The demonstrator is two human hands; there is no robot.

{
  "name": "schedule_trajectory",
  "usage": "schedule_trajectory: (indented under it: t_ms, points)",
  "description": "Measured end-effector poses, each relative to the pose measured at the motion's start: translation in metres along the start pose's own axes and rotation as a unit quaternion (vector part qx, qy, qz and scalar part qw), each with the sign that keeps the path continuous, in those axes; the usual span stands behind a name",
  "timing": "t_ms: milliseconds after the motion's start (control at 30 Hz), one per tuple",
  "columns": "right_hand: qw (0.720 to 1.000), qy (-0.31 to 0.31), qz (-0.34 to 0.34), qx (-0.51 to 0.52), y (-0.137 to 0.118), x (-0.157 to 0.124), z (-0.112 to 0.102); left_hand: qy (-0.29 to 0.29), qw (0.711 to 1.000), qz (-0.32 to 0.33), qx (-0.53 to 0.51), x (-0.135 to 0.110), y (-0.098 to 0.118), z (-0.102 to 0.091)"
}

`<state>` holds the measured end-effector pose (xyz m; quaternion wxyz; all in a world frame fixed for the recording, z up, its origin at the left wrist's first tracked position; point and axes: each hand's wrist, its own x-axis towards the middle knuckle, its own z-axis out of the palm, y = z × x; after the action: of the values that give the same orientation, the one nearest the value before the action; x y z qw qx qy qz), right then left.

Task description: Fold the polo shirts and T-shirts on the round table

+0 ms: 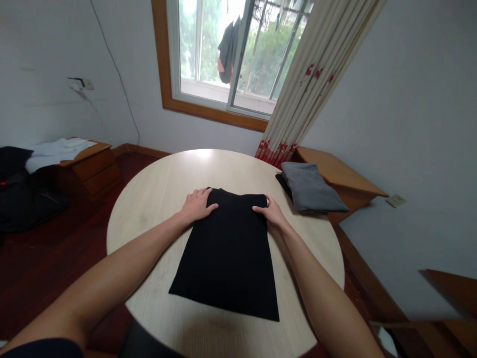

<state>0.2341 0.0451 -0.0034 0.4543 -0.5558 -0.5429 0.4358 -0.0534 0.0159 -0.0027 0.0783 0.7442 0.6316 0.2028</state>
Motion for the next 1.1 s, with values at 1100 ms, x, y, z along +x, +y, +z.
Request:
schedule_trajectory:
  t_ms: [1100]
  points:
    - [0.969, -0.165, -0.109, 0.148, -0.041, -0.033, 0.000, 0.026, 0.836, 0.017, -0.548, 0.002, -0.009, -0.007]
